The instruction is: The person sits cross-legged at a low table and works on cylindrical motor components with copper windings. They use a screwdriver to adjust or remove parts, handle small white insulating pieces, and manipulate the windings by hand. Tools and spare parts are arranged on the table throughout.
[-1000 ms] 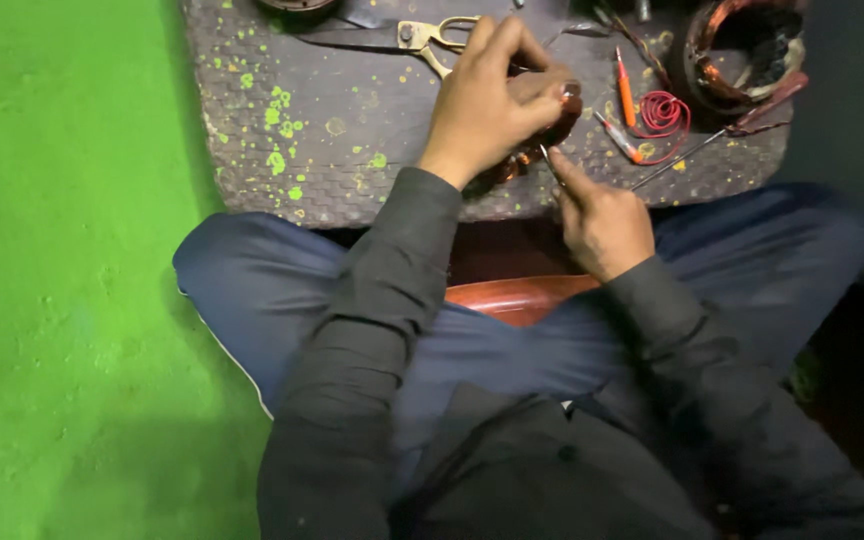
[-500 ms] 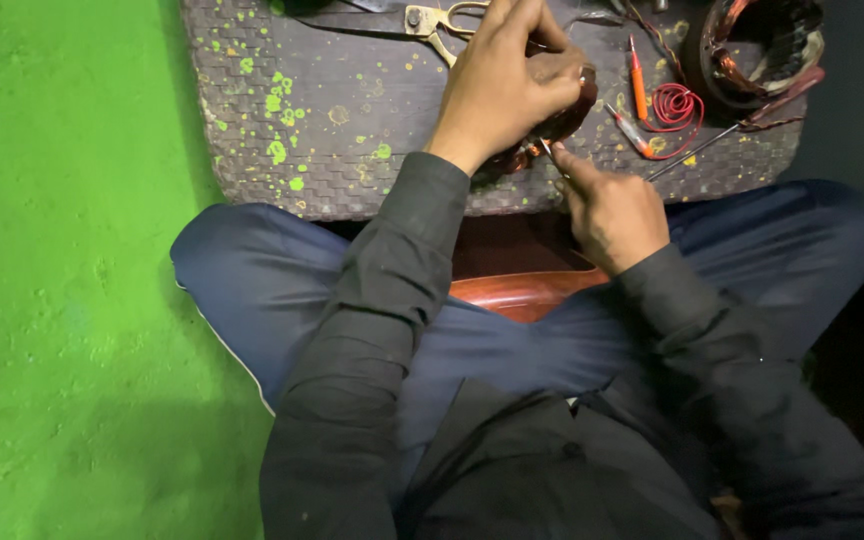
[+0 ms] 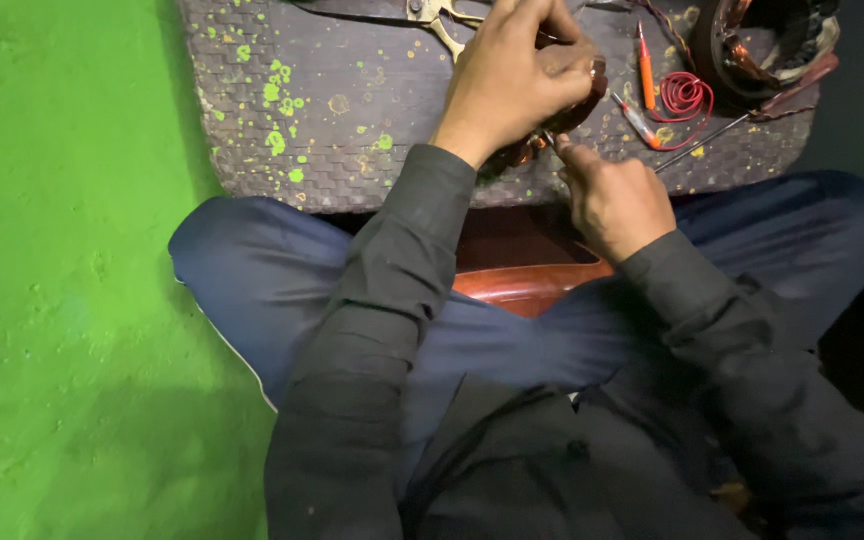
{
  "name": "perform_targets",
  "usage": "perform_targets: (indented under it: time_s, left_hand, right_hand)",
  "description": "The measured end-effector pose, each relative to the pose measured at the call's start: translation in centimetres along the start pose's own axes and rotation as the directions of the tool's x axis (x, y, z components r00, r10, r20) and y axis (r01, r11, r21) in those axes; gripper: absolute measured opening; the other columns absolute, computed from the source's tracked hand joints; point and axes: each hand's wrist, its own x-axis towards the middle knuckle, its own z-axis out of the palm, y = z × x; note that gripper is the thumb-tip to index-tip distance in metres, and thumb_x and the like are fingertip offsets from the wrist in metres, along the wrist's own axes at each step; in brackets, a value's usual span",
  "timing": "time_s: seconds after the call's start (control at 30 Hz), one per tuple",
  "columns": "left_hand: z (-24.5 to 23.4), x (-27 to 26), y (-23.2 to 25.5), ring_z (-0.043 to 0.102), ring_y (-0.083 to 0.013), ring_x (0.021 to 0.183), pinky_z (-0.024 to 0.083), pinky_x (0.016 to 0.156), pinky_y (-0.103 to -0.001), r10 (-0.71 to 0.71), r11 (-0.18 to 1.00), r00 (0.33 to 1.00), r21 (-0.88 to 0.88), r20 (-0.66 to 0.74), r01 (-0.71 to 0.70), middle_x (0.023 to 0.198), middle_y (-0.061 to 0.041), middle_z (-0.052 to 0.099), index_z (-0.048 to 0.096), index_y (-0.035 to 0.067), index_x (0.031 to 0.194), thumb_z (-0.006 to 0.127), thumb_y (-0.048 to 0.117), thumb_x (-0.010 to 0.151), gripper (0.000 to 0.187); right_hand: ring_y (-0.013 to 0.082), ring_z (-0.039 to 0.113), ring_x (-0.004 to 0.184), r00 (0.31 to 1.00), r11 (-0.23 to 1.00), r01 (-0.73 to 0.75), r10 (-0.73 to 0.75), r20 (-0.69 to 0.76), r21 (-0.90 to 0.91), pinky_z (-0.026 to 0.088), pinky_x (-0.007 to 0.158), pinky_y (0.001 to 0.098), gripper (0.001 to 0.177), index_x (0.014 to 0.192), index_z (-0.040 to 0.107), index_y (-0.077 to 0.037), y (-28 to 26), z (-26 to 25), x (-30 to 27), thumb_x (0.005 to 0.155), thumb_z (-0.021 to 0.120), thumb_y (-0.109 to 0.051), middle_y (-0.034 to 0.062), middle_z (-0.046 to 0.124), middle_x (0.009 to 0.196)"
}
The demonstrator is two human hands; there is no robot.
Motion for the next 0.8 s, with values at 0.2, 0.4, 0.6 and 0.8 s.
perform_targets:
  time_s: [0.2, 0.4, 0.6, 0.8]
  left_hand:
    - [-0.7, 0.1, 0.6, 0.065, -0.0319, 0.100, 0.055, 0.085, -0.043, 0.112, 0.993, 0.993, -0.026, -0.027, -0.112, 0.106, -0.011, 0.062, 0.060, 0.008, 0.100, 0.085, 0.030, 0.078, 0.040]
    - [-2.0, -1.5, 1.9, 0.065, -0.0309, 0.101, 0.053, 0.087, -0.043, 0.129, 0.991, 0.986, -0.041, 0.104, -0.126, 0.104, -0.010, 0.059, 0.064, 0.013, 0.104, 0.086, 0.032, 0.081, 0.038]
    - [-2.7, -2.4, 3.2, 0.044, -0.0305, 0.143, 0.020, 0.117, -0.061, 0.282, 0.932, 0.884, 0.112, 0.372, -0.344, 0.122, 0.003, 0.070, 0.074, 0.025, 0.112, 0.082, 0.031, 0.089, 0.026]
    - [-4.6, -3.8, 4.3, 0.032, -0.0294, 0.155, 0.013, 0.127, -0.059, 0.213, 0.976, 0.887, -0.044, 0.410, -0.214, 0.134, 0.000, 0.069, 0.059, 0.023, 0.145, 0.076, 0.019, 0.089, 0.059]
  right_hand:
    - [0.0485, 0.064, 0.067, 0.998, 0.996, -0.067, 0.067, 0.001, -0.064, 0.051, 0.065, 0.0579, 0.026, 0.122, 0.075, -0.018, 0.0, 0.2, -0.3, 0.099, 0.063, -0.019, 0.0291, 0.065, 0.073]
    - [0.0387, 0.072, 0.079, 0.993, 0.981, 0.031, -0.008, -0.122, 0.190, 0.057, 0.068, 0.0422, 0.039, 0.136, 0.068, -0.014, 3.0, -0.5, -4.6, 0.097, 0.072, -0.013, 0.0253, 0.071, 0.096]
    - [0.0067, 0.065, 0.083, 0.965, 0.872, -0.154, 0.235, -0.121, 0.464, 0.055, 0.078, 0.0255, 0.045, 0.147, 0.063, -0.010, 5.5, -5.6, -6.9, 0.103, 0.060, 0.002, 0.0070, 0.071, 0.096]
    - [0.0082, 0.062, 0.084, 0.964, 0.823, -0.138, 0.238, -0.115, 0.551, 0.054, 0.079, 0.0268, 0.042, 0.146, 0.065, -0.010, 6.0, -6.0, -4.7, 0.107, 0.059, 0.002, 0.0099, 0.069, 0.096]
